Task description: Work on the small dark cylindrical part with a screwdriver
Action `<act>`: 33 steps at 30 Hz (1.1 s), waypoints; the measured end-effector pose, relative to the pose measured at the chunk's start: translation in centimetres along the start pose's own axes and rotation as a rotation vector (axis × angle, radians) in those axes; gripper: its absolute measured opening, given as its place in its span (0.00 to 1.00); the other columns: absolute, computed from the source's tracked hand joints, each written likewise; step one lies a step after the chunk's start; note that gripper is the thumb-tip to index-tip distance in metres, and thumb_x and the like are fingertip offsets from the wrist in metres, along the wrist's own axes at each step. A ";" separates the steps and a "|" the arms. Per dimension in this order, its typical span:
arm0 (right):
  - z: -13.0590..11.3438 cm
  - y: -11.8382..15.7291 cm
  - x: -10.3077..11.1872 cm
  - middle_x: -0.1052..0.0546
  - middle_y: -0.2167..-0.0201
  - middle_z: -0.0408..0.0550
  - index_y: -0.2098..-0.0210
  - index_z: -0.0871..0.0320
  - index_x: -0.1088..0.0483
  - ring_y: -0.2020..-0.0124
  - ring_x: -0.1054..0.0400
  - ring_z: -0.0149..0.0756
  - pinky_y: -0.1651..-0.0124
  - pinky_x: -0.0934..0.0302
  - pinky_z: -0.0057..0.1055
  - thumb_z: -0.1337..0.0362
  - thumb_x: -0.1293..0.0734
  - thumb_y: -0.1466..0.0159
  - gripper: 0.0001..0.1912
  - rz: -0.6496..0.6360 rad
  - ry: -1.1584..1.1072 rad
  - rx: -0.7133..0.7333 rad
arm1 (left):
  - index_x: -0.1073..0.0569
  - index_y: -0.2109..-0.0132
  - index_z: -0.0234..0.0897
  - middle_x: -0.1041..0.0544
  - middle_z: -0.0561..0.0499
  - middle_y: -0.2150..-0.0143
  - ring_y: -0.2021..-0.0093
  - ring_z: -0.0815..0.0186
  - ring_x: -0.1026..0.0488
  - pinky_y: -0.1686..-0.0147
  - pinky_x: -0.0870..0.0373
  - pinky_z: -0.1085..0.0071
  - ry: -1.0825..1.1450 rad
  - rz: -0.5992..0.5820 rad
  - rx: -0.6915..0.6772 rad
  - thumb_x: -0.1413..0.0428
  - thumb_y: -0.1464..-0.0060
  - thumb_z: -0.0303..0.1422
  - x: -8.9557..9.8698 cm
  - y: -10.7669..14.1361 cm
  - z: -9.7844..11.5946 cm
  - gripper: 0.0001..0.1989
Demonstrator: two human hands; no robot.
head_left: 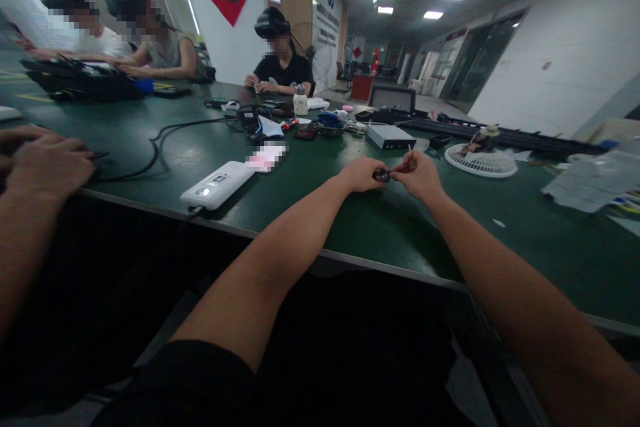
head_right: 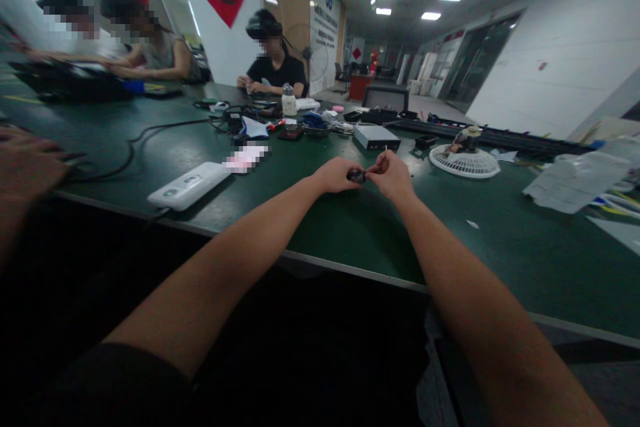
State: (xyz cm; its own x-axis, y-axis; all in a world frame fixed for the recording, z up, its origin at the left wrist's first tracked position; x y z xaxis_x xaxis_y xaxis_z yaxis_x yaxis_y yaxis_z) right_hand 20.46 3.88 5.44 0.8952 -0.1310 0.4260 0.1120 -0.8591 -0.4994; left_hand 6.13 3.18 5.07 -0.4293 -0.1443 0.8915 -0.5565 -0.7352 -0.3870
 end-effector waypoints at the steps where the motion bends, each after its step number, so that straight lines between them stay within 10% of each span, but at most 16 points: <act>1: 0.1 -0.1 0.0 0.22 0.72 0.42 0.66 0.51 0.40 0.67 0.23 0.42 0.61 0.31 0.38 0.69 0.24 0.51 0.22 0.001 0.002 0.002 | 0.18 0.46 0.39 0.15 0.46 0.55 0.53 0.55 0.19 0.51 0.27 0.64 -0.002 0.005 -0.004 0.34 0.45 0.41 0.0 0.0 0.0 0.21; 16: 1.5 0.0 -0.9 0.21 0.70 0.44 0.59 0.52 0.33 0.70 0.26 0.39 0.65 0.33 0.36 0.52 0.29 0.36 0.14 -0.051 0.157 -0.043 | 0.18 0.46 0.40 0.15 0.46 0.55 0.53 0.54 0.19 0.51 0.25 0.63 0.029 0.067 0.032 0.37 0.46 0.34 0.6 0.1 -0.2 0.19; 23: -0.6 0.1 0.6 0.21 0.70 0.49 0.60 0.53 0.26 0.70 0.25 0.41 0.70 0.31 0.36 0.30 0.37 0.36 0.32 0.075 -0.141 -0.027 | 0.18 0.47 0.41 0.16 0.43 0.52 0.50 0.52 0.20 0.50 0.24 0.62 -0.027 0.122 0.239 0.35 0.46 0.35 1.4 0.8 -2.3 0.19; 33: -1.7 0.6 0.4 0.23 0.76 0.48 0.70 0.54 0.24 0.73 0.28 0.39 0.68 0.29 0.39 0.31 0.34 0.37 0.31 0.087 -0.179 0.000 | 0.19 0.48 0.41 0.16 0.45 0.53 0.50 0.53 0.19 0.49 0.24 0.63 -0.026 0.138 0.238 0.35 0.47 0.35 1.4 0.8 -2.2 0.18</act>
Point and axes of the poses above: each hand's wrist, its own y-axis away from the middle knuckle, its own x-axis out of the back of the hand, z = x × y, the point moved 9 cm from there along -y, towards the middle knuckle
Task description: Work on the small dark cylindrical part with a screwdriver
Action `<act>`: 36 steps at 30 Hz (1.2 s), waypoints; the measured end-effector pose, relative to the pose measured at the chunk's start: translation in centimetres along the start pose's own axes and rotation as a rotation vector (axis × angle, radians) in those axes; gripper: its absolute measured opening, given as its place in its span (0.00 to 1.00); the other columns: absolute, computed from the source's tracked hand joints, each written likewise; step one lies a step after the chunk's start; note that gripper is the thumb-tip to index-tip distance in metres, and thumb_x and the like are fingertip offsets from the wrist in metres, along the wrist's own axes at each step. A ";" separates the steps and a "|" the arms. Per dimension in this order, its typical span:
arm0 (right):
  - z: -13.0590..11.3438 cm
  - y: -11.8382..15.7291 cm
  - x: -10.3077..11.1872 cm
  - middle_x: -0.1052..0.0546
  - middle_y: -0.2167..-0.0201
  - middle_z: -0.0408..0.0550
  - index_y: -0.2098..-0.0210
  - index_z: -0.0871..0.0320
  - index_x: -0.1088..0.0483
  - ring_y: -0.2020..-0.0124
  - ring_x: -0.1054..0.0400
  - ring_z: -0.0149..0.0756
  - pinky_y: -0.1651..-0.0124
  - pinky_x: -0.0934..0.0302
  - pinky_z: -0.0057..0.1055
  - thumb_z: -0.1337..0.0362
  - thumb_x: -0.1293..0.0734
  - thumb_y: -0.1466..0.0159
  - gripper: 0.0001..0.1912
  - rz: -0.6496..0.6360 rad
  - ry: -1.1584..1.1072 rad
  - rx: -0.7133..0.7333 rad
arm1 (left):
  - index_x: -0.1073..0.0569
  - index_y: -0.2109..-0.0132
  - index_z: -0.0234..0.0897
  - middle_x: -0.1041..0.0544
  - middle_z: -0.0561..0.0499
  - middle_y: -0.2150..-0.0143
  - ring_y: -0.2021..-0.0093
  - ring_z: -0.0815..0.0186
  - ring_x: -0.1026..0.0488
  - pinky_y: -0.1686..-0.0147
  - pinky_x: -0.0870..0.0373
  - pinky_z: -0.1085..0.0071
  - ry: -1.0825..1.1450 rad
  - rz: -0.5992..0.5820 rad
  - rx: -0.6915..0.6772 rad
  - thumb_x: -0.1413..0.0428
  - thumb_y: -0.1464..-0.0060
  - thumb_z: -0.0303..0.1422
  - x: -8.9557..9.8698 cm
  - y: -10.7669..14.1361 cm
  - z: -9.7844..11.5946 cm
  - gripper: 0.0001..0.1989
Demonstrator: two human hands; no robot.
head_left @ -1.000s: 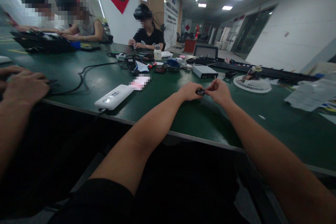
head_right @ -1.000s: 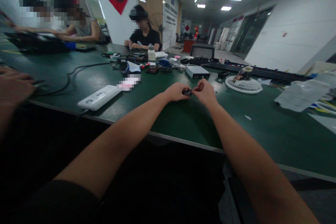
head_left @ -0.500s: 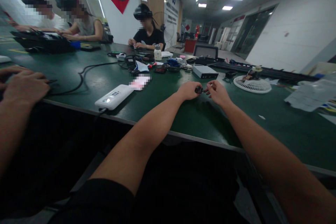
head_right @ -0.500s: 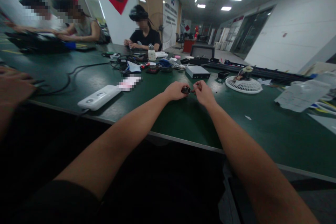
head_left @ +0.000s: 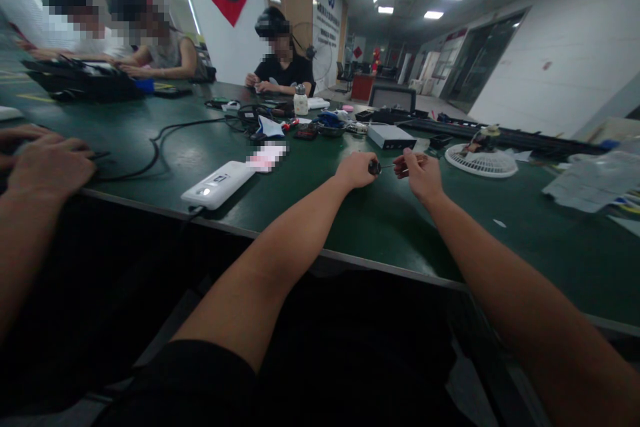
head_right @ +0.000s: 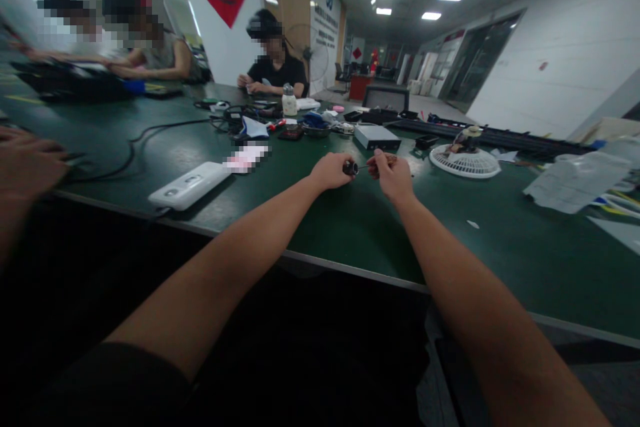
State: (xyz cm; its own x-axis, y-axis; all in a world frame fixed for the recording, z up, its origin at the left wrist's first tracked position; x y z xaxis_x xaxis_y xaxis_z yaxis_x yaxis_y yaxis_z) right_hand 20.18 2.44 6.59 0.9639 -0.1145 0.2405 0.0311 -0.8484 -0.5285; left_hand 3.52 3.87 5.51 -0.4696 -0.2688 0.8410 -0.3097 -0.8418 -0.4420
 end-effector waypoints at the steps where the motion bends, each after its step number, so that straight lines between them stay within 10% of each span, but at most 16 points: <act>1: -0.1 0.1 -0.2 0.23 0.75 0.49 0.70 0.54 0.25 0.73 0.28 0.39 0.69 0.30 0.38 0.31 0.34 0.37 0.31 -0.014 0.007 0.008 | 0.19 0.48 0.41 0.16 0.45 0.53 0.50 0.53 0.19 0.49 0.24 0.63 0.002 -0.001 -0.010 0.35 0.46 0.35 0.0 0.0 0.1 0.18; 36: 1.4 -0.4 -0.4 0.23 0.76 0.49 0.72 0.54 0.28 0.74 0.25 0.40 0.72 0.30 0.35 0.33 0.32 0.39 0.29 -0.037 -0.067 -0.102 | 0.19 0.47 0.41 0.16 0.44 0.52 0.49 0.51 0.20 0.47 0.24 0.61 0.005 -0.007 -0.020 0.35 0.47 0.34 -0.2 0.0 0.2 0.19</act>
Point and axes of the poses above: each hand's wrist, its own y-axis away from the middle knuckle, its own x-axis out of the back of the hand, z = x × y, the point moved 9 cm from there along -y, towards the middle knuckle
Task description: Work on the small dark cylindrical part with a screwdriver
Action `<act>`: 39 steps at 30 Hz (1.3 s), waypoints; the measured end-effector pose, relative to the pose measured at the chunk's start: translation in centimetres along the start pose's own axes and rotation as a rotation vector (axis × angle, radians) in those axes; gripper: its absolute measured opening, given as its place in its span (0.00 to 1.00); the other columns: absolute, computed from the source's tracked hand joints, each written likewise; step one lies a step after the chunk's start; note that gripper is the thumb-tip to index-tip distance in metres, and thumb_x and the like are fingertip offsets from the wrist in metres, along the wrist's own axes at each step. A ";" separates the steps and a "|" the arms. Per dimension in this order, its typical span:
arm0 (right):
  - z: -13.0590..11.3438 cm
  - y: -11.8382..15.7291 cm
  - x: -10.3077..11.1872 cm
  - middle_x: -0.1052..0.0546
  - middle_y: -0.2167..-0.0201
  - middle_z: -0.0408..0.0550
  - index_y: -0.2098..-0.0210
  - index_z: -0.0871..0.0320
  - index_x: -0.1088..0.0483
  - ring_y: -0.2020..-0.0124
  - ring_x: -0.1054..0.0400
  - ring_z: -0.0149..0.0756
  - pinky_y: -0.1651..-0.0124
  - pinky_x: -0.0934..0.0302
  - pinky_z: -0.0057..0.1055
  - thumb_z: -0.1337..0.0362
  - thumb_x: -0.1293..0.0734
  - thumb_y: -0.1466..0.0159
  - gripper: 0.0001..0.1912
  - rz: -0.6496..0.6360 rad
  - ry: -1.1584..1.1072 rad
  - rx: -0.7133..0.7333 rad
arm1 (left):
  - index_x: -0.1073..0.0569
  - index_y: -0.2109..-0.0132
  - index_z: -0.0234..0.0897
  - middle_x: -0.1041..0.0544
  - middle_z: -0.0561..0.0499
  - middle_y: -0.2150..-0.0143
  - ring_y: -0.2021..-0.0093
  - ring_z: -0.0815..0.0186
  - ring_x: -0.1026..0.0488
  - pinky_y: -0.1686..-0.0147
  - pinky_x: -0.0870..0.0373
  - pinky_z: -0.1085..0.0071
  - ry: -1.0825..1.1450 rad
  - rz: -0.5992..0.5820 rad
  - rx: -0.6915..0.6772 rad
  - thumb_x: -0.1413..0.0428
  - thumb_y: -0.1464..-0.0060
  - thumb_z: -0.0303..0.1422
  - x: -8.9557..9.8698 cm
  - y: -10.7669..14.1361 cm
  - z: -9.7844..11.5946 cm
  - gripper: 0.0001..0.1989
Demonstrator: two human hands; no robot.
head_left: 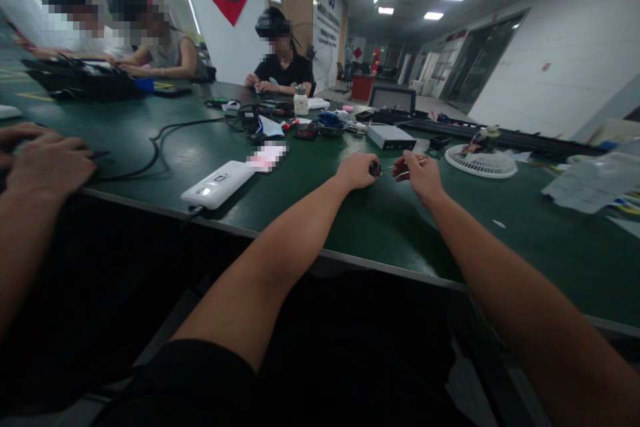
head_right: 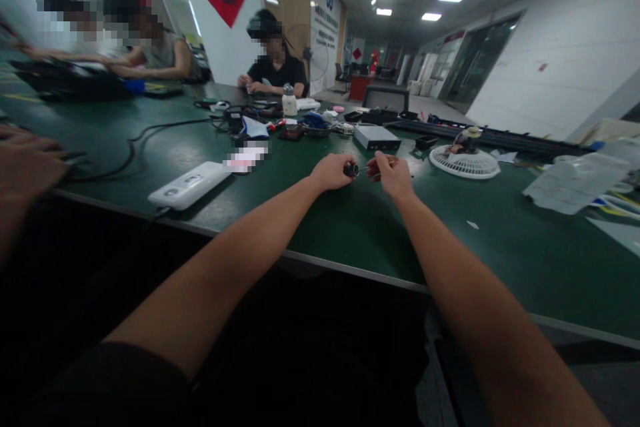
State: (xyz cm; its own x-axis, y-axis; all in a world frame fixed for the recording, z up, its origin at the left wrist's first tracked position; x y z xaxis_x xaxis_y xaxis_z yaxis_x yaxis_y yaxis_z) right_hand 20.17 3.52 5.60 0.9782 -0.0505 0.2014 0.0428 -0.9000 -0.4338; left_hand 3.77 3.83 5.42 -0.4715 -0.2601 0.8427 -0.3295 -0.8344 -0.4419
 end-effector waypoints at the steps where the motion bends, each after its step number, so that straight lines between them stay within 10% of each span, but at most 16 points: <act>1: -0.1 0.0 0.1 0.23 0.75 0.49 0.71 0.54 0.28 0.73 0.25 0.40 0.73 0.30 0.35 0.33 0.31 0.40 0.29 0.010 -0.001 0.004 | 0.18 0.47 0.40 0.16 0.44 0.52 0.49 0.51 0.20 0.47 0.24 0.61 0.000 0.002 0.001 0.35 0.47 0.34 0.0 0.0 0.0 0.19; 39: 0.6 -0.2 -0.5 0.21 0.76 0.50 0.72 0.55 0.27 0.74 0.25 0.39 0.72 0.28 0.35 0.33 0.29 0.40 0.30 -0.042 -0.071 -0.033 | 0.16 0.49 0.40 0.15 0.44 0.54 0.51 0.53 0.20 0.49 0.24 0.62 -0.034 -0.022 -0.031 0.36 0.46 0.33 0.2 0.2 0.6 0.17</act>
Point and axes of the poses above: each hand's wrist, its own y-axis away from the middle knuckle, its own x-axis out of the back of the hand, z = x × y, the point moved 9 cm from there along -y, towards the middle knuckle
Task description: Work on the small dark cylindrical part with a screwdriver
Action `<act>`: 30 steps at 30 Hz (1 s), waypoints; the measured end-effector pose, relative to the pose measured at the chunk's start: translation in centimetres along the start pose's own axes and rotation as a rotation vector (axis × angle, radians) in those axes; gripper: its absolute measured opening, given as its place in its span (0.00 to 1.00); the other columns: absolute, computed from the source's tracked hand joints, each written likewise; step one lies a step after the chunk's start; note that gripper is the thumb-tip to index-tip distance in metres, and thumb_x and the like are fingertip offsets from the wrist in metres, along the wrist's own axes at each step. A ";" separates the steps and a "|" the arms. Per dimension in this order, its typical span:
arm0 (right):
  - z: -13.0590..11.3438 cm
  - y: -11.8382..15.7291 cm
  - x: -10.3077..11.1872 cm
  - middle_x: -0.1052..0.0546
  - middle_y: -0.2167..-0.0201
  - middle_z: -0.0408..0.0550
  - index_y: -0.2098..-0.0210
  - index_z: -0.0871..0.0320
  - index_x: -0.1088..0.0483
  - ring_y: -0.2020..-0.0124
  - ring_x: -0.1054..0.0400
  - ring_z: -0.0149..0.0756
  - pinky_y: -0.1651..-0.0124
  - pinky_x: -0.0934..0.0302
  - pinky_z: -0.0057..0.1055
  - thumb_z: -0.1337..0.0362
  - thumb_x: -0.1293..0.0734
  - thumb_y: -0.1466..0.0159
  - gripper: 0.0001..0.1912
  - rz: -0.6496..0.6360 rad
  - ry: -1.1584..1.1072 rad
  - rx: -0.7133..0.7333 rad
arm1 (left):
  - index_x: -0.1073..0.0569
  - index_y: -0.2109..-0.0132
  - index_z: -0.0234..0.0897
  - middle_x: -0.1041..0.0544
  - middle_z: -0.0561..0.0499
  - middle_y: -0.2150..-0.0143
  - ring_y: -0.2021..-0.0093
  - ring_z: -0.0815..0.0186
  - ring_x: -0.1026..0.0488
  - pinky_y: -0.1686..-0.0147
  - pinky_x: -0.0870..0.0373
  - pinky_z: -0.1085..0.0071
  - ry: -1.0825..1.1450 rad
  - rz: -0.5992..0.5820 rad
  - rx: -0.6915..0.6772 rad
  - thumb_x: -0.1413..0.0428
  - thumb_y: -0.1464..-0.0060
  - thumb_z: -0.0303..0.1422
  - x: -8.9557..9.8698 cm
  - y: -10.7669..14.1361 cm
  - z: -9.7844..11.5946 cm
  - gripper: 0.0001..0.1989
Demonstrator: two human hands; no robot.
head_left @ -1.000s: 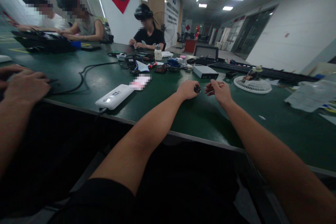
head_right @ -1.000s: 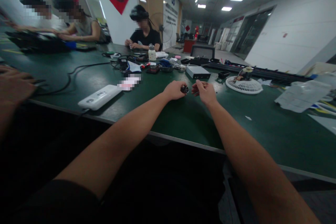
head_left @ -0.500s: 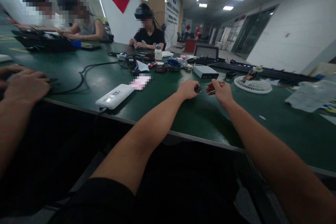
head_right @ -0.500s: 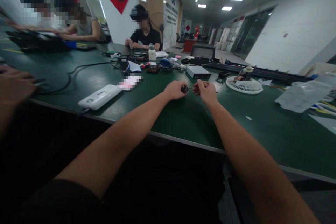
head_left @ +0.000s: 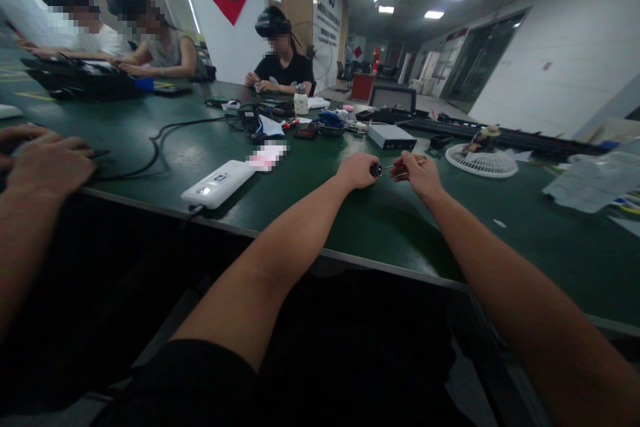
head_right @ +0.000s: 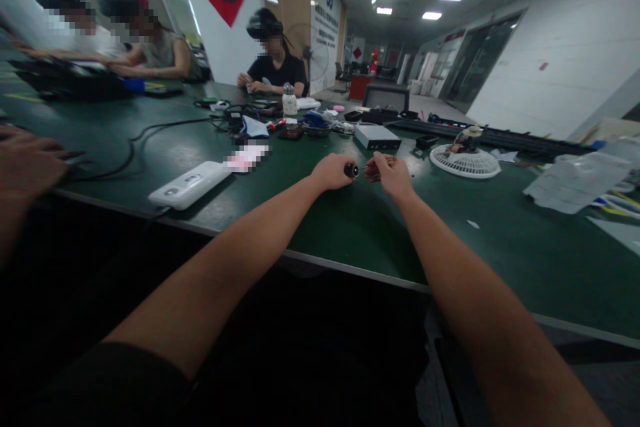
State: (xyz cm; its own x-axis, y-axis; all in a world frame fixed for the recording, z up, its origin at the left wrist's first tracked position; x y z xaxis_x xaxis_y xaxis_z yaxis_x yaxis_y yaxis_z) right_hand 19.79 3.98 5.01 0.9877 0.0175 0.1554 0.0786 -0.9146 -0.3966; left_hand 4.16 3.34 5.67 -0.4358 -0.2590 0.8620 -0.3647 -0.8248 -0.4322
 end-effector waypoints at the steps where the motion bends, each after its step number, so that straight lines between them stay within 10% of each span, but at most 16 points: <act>1: 0.0 0.0 0.1 0.21 0.76 0.50 0.72 0.55 0.27 0.74 0.24 0.39 0.72 0.28 0.35 0.34 0.29 0.40 0.29 0.012 -0.002 0.002 | 0.16 0.49 0.40 0.15 0.44 0.54 0.51 0.53 0.20 0.49 0.24 0.62 0.004 0.003 0.000 0.36 0.46 0.33 0.0 0.0 0.0 0.17; 25: -1.9 0.7 1.2 0.21 0.77 0.47 0.68 0.56 0.25 0.79 0.26 0.35 0.76 0.34 0.30 0.34 0.32 0.37 0.29 0.109 0.143 0.108 | 0.17 0.47 0.45 0.16 0.46 0.52 0.47 0.53 0.21 0.46 0.26 0.62 -0.150 -0.009 -0.016 0.39 0.45 0.31 0.3 0.1 0.4 0.19; 30: -0.8 0.5 -0.2 0.22 0.77 0.44 0.61 0.54 0.25 0.77 0.25 0.37 0.77 0.35 0.30 0.41 0.29 0.37 0.21 -0.054 0.240 0.059 | 0.17 0.48 0.44 0.16 0.45 0.53 0.50 0.53 0.20 0.49 0.24 0.62 -0.118 -0.009 0.076 0.40 0.46 0.30 0.2 0.2 -0.8 0.18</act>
State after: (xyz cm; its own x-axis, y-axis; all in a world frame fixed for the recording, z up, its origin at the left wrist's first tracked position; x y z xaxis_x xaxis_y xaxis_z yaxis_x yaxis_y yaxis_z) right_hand 19.48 3.15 5.53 0.9219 -0.0370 0.3856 0.1455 -0.8896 -0.4330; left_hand 3.38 3.56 5.55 -0.3311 -0.3050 0.8929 -0.3028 -0.8620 -0.4066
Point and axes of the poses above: each hand's wrist, its own y-axis away from the middle knuckle, its own x-axis out of the back of the hand, z = x × y, the point moved 9 cm from there along -y, towards the middle knuckle
